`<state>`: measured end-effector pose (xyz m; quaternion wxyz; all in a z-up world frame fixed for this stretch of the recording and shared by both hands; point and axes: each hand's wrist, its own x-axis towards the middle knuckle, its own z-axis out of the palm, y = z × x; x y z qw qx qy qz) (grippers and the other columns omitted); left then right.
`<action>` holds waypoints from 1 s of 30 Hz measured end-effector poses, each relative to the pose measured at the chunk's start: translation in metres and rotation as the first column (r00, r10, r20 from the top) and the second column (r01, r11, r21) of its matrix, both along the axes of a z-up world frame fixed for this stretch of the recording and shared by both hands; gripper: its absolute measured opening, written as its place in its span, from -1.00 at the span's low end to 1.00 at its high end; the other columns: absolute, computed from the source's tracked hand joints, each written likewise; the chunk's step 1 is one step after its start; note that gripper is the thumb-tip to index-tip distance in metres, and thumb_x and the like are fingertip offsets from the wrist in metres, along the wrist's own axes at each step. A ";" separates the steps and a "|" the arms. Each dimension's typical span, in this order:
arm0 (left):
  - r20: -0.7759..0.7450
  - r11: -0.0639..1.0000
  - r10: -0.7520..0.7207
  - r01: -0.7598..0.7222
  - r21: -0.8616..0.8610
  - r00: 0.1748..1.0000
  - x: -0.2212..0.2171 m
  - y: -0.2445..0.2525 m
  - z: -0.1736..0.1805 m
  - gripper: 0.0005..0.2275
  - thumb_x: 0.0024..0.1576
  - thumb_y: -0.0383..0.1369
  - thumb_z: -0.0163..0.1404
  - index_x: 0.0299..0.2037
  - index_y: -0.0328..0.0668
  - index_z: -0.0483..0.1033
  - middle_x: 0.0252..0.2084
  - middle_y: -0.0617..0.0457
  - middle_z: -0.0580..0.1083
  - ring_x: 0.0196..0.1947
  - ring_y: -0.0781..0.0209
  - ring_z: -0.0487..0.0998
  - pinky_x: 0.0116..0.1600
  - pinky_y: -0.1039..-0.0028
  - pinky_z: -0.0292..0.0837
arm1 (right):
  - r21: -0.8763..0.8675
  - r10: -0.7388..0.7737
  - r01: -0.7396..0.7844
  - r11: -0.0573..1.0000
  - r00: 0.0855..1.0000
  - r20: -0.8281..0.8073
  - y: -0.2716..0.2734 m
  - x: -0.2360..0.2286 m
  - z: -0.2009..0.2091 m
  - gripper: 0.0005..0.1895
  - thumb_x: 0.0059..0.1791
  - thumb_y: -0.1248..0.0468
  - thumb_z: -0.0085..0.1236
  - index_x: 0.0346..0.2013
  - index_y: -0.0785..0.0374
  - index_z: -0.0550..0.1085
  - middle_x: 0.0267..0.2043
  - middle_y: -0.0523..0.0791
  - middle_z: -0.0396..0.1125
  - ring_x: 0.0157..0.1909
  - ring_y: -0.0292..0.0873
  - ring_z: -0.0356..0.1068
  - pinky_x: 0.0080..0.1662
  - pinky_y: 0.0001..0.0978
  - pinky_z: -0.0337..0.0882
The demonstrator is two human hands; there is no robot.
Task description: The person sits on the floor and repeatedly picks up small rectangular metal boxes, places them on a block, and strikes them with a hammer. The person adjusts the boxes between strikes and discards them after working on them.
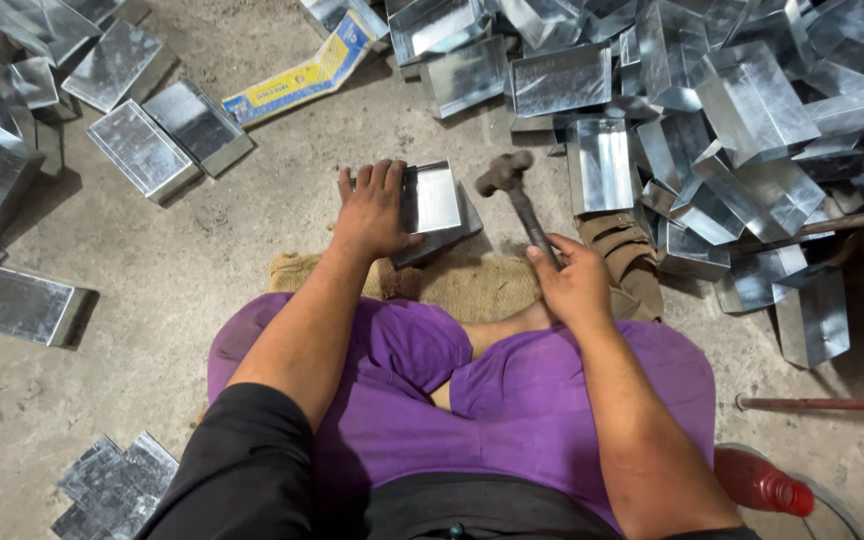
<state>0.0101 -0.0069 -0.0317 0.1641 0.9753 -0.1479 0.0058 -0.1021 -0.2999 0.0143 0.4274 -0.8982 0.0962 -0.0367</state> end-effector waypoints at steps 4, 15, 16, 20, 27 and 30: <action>0.118 0.901 -0.099 0.139 -0.412 0.988 0.003 -0.002 -0.010 0.11 -0.32 -0.08 0.41 0.40 -0.31 -0.06 0.34 -0.40 0.19 0.34 -0.37 0.19 0.43 -0.01 0.12 | 0.042 -0.070 0.069 0.997 0.997 0.025 -0.009 -0.001 0.016 -0.65 0.01 0.12 0.27 0.00 0.27 0.60 -0.59 -0.21 0.38 -0.64 -0.38 0.17 -0.54 -0.49 0.08; -0.265 0.862 -0.058 -0.086 -0.499 0.962 0.004 -0.008 -0.007 0.20 -0.26 -0.10 0.44 0.46 -0.34 -0.26 0.40 -0.43 0.15 0.40 -0.32 0.23 0.44 0.14 0.16 | 0.294 0.015 -0.164 0.942 0.893 0.450 -0.010 -0.028 0.065 -0.67 0.16 0.08 0.15 0.01 0.28 0.57 -0.51 -0.25 0.34 -0.53 -0.47 0.29 -0.46 -0.63 0.26; -0.324 0.874 -0.051 -0.115 -0.473 0.945 0.004 -0.009 -0.005 0.22 -0.28 -0.11 0.44 0.47 -0.32 -0.28 0.40 -0.41 0.14 0.41 -0.32 0.21 0.44 0.12 0.12 | 0.204 0.038 -0.145 0.968 0.892 0.450 -0.002 -0.024 0.059 -0.70 0.16 0.09 0.16 -0.06 0.28 0.58 -0.52 -0.24 0.35 -0.53 -0.46 0.31 -0.46 -0.62 0.30; -0.247 0.869 -0.054 -0.077 -0.489 0.968 0.001 -0.009 0.003 0.21 -0.30 -0.05 0.42 0.45 -0.33 -0.23 0.40 -0.40 0.13 0.40 -0.31 0.19 0.46 0.08 0.10 | -0.116 0.199 -0.176 0.977 0.952 0.232 0.001 -0.018 0.042 -0.65 0.05 0.11 0.24 0.00 0.31 0.62 -0.53 -0.21 0.40 -0.53 -0.41 0.30 -0.46 -0.58 0.25; -0.253 0.994 -0.034 0.058 0.089 0.967 -0.008 -0.005 0.021 0.09 -0.24 0.12 0.33 0.48 -0.09 0.01 0.36 -0.18 0.24 0.39 -0.18 0.21 0.48 -0.01 0.01 | 0.258 -0.004 -0.059 0.964 0.972 0.236 -0.013 -0.010 0.031 -0.71 0.10 0.16 0.24 -0.05 0.36 0.58 -0.52 -0.24 0.34 -0.52 -0.44 0.24 -0.47 -0.59 0.20; -0.317 0.967 -0.041 0.117 0.225 0.948 -0.012 -0.011 0.030 0.11 -0.26 0.16 0.34 0.50 -0.03 0.00 0.37 -0.12 0.23 0.39 -0.17 0.18 0.47 -0.08 -0.10 | 0.413 -0.061 -0.034 0.910 0.975 0.214 -0.016 -0.007 0.029 -0.71 0.12 0.18 0.22 -0.08 0.41 0.56 -0.55 -0.22 0.31 -0.58 -0.44 0.20 -0.52 -0.58 0.17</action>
